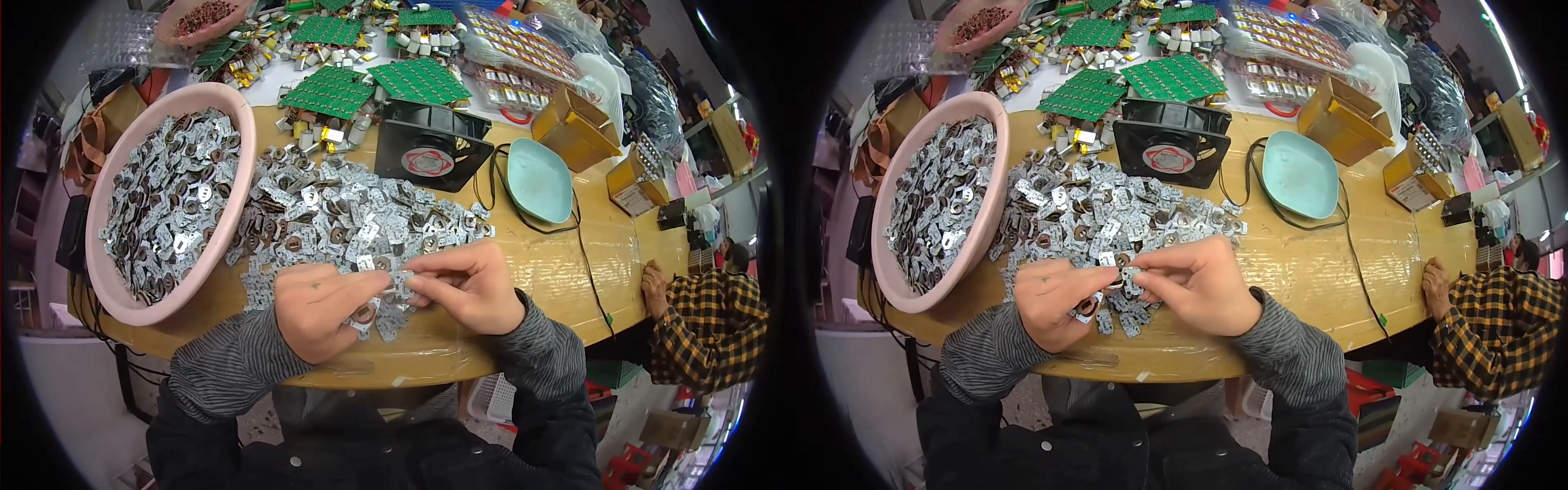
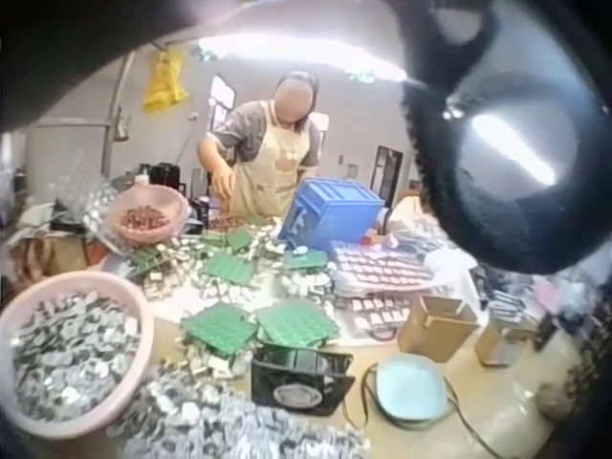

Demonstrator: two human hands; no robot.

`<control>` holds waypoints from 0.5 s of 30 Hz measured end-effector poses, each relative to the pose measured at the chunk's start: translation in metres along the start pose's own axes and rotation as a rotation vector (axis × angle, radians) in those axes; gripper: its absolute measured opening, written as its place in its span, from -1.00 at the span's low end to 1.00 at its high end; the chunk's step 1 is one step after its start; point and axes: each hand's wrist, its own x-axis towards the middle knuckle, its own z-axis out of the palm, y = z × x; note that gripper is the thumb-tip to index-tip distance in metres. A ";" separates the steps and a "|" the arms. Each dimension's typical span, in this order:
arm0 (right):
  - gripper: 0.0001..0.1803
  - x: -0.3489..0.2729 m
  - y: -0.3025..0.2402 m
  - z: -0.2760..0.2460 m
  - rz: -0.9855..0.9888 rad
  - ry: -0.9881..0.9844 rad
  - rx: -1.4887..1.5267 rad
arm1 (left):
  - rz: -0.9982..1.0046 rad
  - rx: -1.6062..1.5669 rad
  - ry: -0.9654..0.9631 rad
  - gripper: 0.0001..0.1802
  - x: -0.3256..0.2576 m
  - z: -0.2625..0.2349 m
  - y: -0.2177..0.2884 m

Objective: Sorting and inspecting small electronic components in blister packs at a workstation.

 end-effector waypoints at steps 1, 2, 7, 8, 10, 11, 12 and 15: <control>-0.83 0.000 0.001 -0.001 -0.001 0.002 0.000 | 0.002 0.000 -0.001 -0.38 0.000 0.001 -0.001; -0.83 0.000 0.002 -0.003 -0.006 -0.009 -0.009 | 0.004 -0.001 -0.002 -0.38 -0.001 0.002 -0.001; -0.83 0.000 -0.002 -0.002 0.052 -0.004 0.013 | 0.056 0.010 -0.022 -0.39 0.003 -0.001 0.000; -0.83 0.000 0.000 -0.001 0.056 0.003 0.024 | 0.103 0.064 -0.014 -0.39 0.003 0.001 0.001; -0.84 0.000 0.002 -0.001 0.057 0.007 0.034 | 0.149 0.121 -0.005 -0.38 0.003 0.002 0.002; -0.84 0.000 0.002 -0.001 0.042 0.018 0.050 | 0.161 0.132 0.015 -0.39 0.003 0.003 0.002; -0.83 0.000 0.002 0.000 0.026 0.029 0.067 | 0.172 0.143 0.035 -0.40 0.003 0.002 0.002; -0.83 0.000 0.008 0.003 0.057 0.085 0.152 | 0.113 0.091 -0.048 -0.49 0.006 -0.004 0.002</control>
